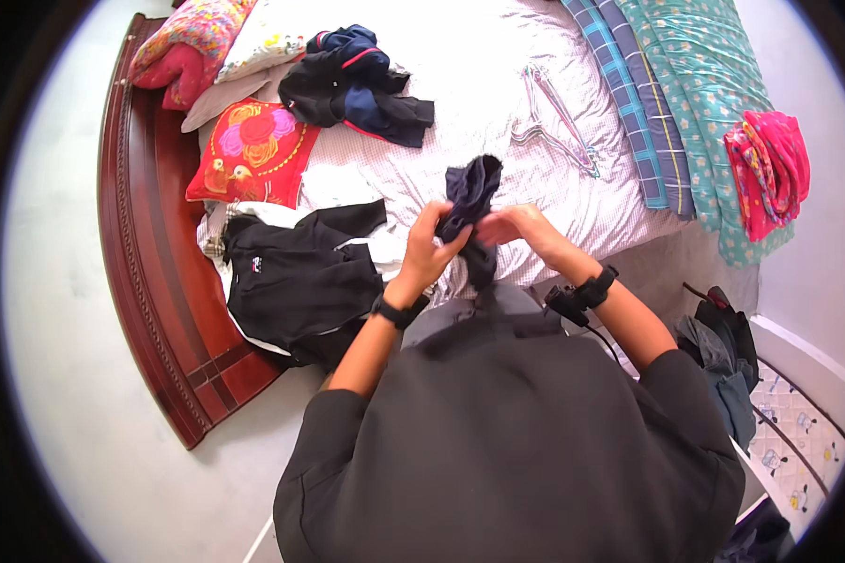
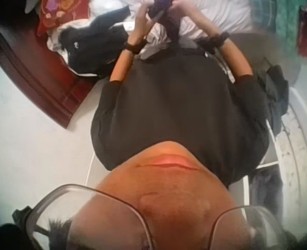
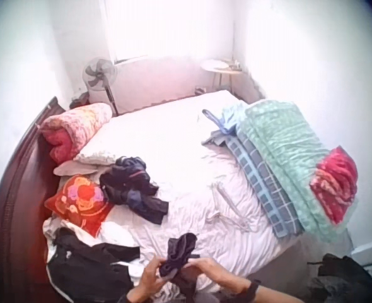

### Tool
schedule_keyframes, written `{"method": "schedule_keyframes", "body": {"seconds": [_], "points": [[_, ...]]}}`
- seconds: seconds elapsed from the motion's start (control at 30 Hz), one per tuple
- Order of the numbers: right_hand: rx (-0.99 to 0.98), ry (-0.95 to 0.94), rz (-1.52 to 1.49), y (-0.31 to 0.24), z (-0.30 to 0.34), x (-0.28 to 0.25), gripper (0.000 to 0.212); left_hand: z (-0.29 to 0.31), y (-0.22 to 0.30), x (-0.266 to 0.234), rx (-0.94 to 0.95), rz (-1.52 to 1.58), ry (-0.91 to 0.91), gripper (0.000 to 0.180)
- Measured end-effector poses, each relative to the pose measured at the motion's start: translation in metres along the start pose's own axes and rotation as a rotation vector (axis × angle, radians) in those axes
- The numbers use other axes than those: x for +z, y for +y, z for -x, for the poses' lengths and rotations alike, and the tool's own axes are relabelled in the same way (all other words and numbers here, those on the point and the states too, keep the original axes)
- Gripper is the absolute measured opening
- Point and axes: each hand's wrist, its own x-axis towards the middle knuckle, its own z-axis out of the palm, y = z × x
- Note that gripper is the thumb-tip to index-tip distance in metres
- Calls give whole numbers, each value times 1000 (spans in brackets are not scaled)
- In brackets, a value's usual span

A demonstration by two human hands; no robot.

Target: The person picks up a shirt, jackets, and pants from a bed, places several of the items onto hangers, and hangs them in a closet.

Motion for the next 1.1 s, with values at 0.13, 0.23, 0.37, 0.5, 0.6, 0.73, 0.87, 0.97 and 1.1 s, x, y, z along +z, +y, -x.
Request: {"method": "schedule_keyframes", "body": {"seconds": [0.13, 0.23, 0.37, 0.5, 0.6, 0.73, 0.87, 0.97, 1.1], "points": [[49, 316, 281, 84, -84, -112, 35, 9, -17, 4, -223, 120, -35, 29], [57, 523, 670, 148, -167, -198, 35, 27, -41, 7, -585, 325, -119, 26], [-34, 776, 1011, 205, -262, -291, 29, 49, -65, 26, -728, 461, 37, 28], [-197, 964, 1375, 219, -322, -344, 19, 45, -59, 31, -810, 332, -48, 32], [175, 771, 1266, 213, -349, -340, 32, 54, -66, 30, -864, 343, -41, 33], [340, 861, 1074, 214, -360, -343, 30, 52, -64, 30, -895, 355, -9, 32], [155, 751, 1249, 225, -357, -325, 26, 55, -63, 31, -891, 367, 82, 31], [154, 760, 1378, 228, -349, -330, 23, 62, -67, 39, -850, 338, 105, 31], [18, 678, 1325, 215, -323, -306, 15, 93, -69, 35, -846, 280, 81, 32]]}}
